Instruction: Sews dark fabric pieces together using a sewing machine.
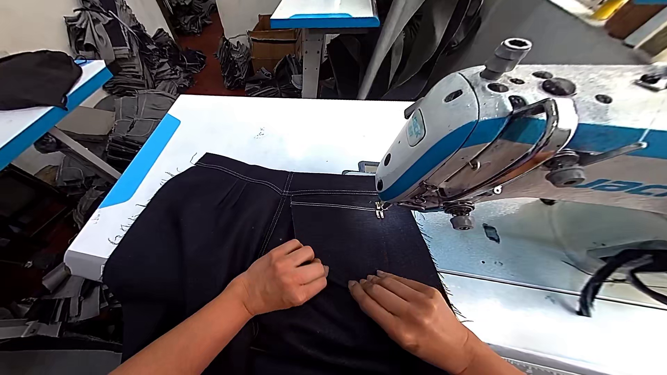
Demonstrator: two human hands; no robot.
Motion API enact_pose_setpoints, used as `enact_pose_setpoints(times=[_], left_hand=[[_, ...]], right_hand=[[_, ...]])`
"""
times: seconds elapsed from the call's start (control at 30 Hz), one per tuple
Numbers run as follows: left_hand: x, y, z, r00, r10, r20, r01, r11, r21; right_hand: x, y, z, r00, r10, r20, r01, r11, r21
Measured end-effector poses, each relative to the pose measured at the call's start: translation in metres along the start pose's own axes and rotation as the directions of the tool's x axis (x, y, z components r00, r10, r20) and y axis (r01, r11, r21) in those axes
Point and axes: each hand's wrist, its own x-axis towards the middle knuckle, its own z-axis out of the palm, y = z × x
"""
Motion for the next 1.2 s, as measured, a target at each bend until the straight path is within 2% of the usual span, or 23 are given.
enact_pose_setpoints(times=[0.13,0.2,0.33,0.43,0.53,0.63,0.67,0.73,0.8,0.83,0.87,0.97,1.03,1.1,1.2], left_hand=[[-0.002,0.002,-0.018,0.966,-0.025,0.257,0.018,0.999,0.030],[-0.008,0.003,-0.022,0.949,-0.047,0.311,0.036,0.999,0.040],[-0.019,0.010,-0.025,0.955,-0.091,0.283,0.098,0.995,-0.011],[-0.012,0.014,-0.028,0.936,-0.153,0.317,0.165,0.986,-0.011],[0.009,0.010,-0.026,0.898,-0.275,0.343,0.303,0.952,-0.031],[0.039,0.007,-0.002,0.871,-0.411,0.270,0.437,0.898,-0.045],[0.047,0.006,0.011,0.862,-0.440,0.250,0.475,0.874,-0.102],[0.061,0.006,0.033,0.802,-0.480,0.356,0.573,0.787,-0.228],[0.072,0.003,0.038,0.681,-0.456,0.573,0.646,0.743,-0.176],[0.075,0.003,0.038,0.626,-0.434,0.647,0.648,0.752,-0.123],[0.076,0.003,0.038,0.602,-0.427,0.675,0.639,0.764,-0.086],[0.070,0.006,0.040,0.635,-0.440,0.635,0.613,0.787,-0.067],[0.070,0.006,0.040,0.636,-0.429,0.641,0.608,0.791,-0.073],[0.072,0.005,0.038,0.618,-0.406,0.673,0.607,0.791,-0.080],[0.071,0.006,0.037,0.608,-0.406,0.682,0.608,0.791,-0.072]], right_hand=[[0.001,0.002,-0.005,0.993,0.012,0.118,-0.015,0.999,0.028],[0.004,0.002,-0.006,0.988,0.007,0.153,-0.009,1.000,0.014],[0.016,-0.001,-0.007,0.975,-0.015,0.223,0.023,0.999,-0.031],[0.026,-0.006,-0.004,0.958,-0.024,0.286,0.050,0.995,-0.085],[0.029,-0.014,-0.001,0.944,-0.019,0.328,0.068,0.988,-0.138],[0.029,-0.017,0.001,0.948,-0.011,0.318,0.067,0.984,-0.166],[0.029,-0.017,0.002,0.954,-0.015,0.300,0.067,0.984,-0.166],[0.026,-0.017,0.005,0.968,-0.013,0.251,0.054,0.986,-0.157],[0.020,-0.015,0.005,0.983,0.023,0.181,-0.005,0.995,-0.101],[0.016,-0.012,0.003,0.988,0.057,0.143,-0.052,0.998,-0.036],[0.010,-0.009,-0.002,0.986,0.116,0.118,-0.122,0.991,0.048],[-0.013,-0.001,-0.016,0.912,0.398,0.097,-0.408,0.859,0.311],[-0.029,0.001,-0.017,0.833,0.547,0.078,-0.540,0.778,0.321],[-0.038,0.000,-0.016,0.807,0.581,0.104,-0.587,0.770,0.250],[-0.044,-0.005,-0.012,0.836,0.522,0.171,-0.545,0.824,0.152]])
